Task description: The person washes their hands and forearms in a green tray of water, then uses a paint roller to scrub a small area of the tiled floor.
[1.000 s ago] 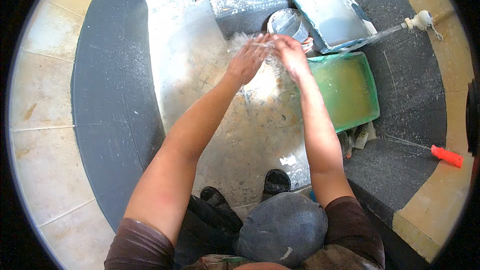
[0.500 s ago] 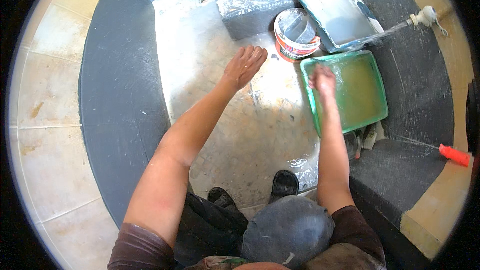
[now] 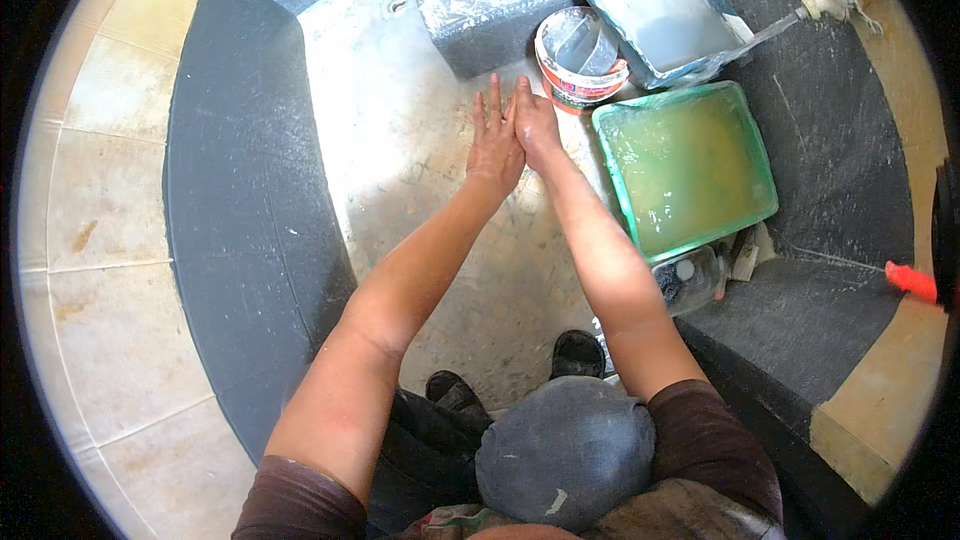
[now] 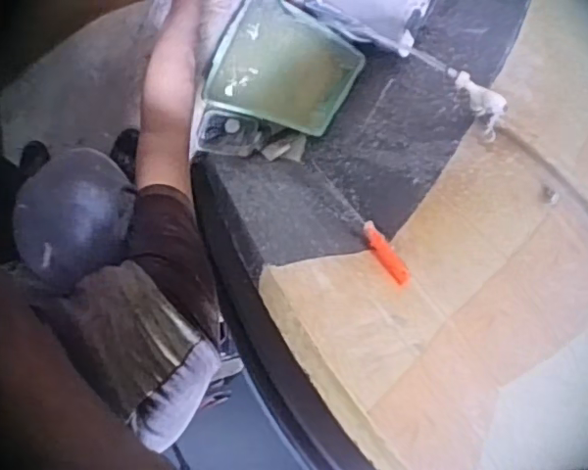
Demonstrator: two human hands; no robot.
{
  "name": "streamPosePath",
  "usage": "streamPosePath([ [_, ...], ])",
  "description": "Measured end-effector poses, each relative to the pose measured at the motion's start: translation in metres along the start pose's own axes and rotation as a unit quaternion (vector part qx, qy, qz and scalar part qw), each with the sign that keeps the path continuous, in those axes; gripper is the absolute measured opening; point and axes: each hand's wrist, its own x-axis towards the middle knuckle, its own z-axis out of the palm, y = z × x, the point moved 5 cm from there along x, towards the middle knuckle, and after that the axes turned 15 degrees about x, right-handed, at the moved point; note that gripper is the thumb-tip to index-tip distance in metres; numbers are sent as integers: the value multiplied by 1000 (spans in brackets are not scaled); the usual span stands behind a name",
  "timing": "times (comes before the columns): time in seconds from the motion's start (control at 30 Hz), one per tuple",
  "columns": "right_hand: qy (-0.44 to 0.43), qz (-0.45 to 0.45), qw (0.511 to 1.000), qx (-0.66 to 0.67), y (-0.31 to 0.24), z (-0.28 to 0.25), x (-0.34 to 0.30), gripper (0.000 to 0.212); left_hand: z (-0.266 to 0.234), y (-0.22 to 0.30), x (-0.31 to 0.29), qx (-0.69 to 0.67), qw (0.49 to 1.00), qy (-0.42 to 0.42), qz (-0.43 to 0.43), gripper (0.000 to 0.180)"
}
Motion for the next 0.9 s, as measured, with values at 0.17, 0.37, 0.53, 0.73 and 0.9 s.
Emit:
streamPosePath([
  [0.17,-106,-68,991,53,5,-16,2,46,-1,-2,2,-4,995,99,-15,71],
  [0.37,-21,-44,999,13,-1,-22,-1,46,-12,15,3,-2,998,66,-19,74],
  [0.53,-25,-97,987,-127,-19,-26,-4,47,-22,16,5,-33,995,93,7,73],
  [0.73,-46,141,971,187,-22,-39,0,48,-24,5,4,3,999,29,-24,67],
  [0.9,151,-47,980,-117,-41,-182,-2,33,-15,-16,-8,15,998,54,-1,68],
])
